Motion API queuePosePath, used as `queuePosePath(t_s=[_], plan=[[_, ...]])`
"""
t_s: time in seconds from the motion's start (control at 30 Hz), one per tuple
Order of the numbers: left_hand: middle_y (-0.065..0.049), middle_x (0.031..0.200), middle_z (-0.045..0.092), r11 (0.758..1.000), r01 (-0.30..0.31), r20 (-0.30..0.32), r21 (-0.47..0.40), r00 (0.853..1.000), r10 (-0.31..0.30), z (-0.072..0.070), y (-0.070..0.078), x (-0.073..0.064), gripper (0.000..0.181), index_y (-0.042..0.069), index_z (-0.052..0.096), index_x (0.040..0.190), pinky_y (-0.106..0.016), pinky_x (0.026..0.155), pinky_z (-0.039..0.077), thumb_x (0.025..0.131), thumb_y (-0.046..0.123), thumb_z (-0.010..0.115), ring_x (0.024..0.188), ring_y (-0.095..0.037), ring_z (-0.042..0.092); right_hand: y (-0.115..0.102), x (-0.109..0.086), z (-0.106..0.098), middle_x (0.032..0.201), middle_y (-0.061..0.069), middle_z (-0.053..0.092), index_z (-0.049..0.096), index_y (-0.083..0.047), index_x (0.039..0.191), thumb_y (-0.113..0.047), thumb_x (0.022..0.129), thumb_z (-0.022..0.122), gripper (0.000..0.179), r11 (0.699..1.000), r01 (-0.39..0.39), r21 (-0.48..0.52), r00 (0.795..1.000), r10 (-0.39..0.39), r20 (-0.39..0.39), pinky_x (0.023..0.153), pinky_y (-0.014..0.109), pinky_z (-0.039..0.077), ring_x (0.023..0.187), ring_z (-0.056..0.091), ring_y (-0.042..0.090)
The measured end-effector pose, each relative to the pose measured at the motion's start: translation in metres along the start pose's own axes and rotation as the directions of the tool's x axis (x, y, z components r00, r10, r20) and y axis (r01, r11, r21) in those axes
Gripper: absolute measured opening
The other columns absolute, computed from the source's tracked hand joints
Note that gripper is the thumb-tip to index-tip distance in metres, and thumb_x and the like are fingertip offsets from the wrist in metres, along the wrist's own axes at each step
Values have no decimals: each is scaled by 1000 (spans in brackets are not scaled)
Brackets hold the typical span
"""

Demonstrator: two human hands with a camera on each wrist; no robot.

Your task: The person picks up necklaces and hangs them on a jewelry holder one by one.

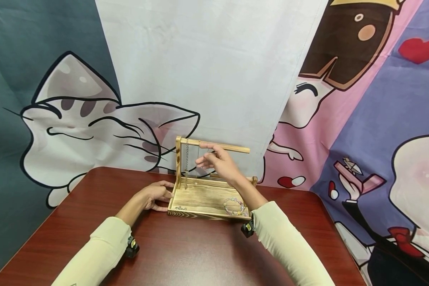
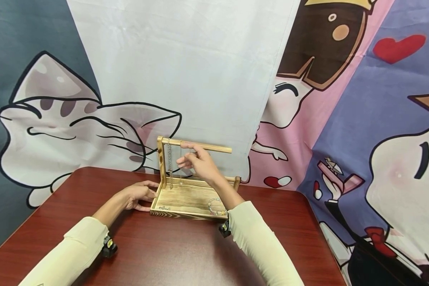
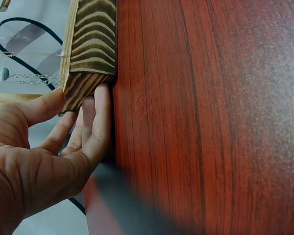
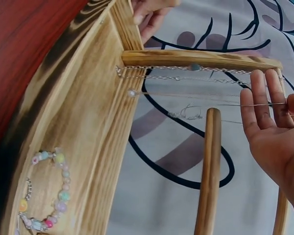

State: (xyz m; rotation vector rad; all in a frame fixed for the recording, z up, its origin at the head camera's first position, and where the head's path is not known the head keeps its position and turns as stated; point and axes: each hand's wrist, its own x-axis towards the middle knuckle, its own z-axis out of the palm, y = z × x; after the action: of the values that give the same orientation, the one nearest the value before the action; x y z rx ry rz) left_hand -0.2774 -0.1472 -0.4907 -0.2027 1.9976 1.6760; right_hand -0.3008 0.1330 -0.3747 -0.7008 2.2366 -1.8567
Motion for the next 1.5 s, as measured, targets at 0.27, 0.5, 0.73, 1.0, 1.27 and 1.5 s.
queuePosePath(t_s=[0.27, 0.5, 0.73, 1.0, 1.27, 1.5], plan=[[-18, 127, 74, 1000, -3, -7, 6, 1000, 3, 0, -1, 2, 60, 5, 44, 163, -44, 83, 70, 106, 1, 63, 113, -25, 73, 9, -6, -2, 124, 20, 83, 57, -9, 160, -15, 119, 52, 42, 993, -25, -114, 1000, 24, -15, 92, 40, 67, 123, 79, 37], [-16, 121, 76, 1000, -4, -5, 9, 1000, 4, -1, -1, 0, 61, 5, 43, 164, -45, 83, 70, 107, 2, 63, 113, -25, 73, 16, -8, -3, 145, 21, 76, 54, -12, 165, -18, 119, 57, 46, 982, -17, -190, 1000, 17, -1, 85, 32, 64, 141, 71, 36], [-20, 130, 73, 1000, -8, 3, 7, 1000, 8, -2, -2, 1, 62, 5, 42, 165, -46, 85, 70, 107, 2, 63, 118, -27, 73, 19, -11, -5, 163, 23, 62, 52, -10, 167, -16, 117, 58, 51, 966, -7, -257, 1000, 0, -27, 120, 58, 58, 148, 63, 42], [-17, 124, 76, 1000, -4, -1, 4, 1000, 4, -2, -2, 1, 61, 5, 43, 164, -45, 83, 71, 107, 2, 64, 114, -25, 74, 26, -22, -8, 160, 21, 63, 54, -5, 164, -13, 116, 58, 50, 955, 5, -298, 997, -29, -76, 122, 55, 56, 145, 64, 38], [-17, 123, 76, 1000, 0, -5, 3, 1000, 0, -1, -1, -1, 61, 5, 42, 164, -46, 84, 70, 107, 2, 63, 113, -25, 74, 32, -37, -5, 151, 19, 72, 64, -8, 157, -12, 113, 59, 45, 957, 17, -289, 979, -75, -192, 121, 59, 56, 142, 67, 38], [-18, 127, 74, 1000, 3, -9, 2, 1000, -3, -1, -2, 1, 61, 6, 43, 164, -46, 85, 70, 106, 1, 63, 114, -25, 73, 33, -52, 7, 153, 10, 73, 71, -11, 151, -8, 108, 63, 44, 870, 118, -479, 948, -243, -207, 122, 58, 56, 143, 68, 35]])
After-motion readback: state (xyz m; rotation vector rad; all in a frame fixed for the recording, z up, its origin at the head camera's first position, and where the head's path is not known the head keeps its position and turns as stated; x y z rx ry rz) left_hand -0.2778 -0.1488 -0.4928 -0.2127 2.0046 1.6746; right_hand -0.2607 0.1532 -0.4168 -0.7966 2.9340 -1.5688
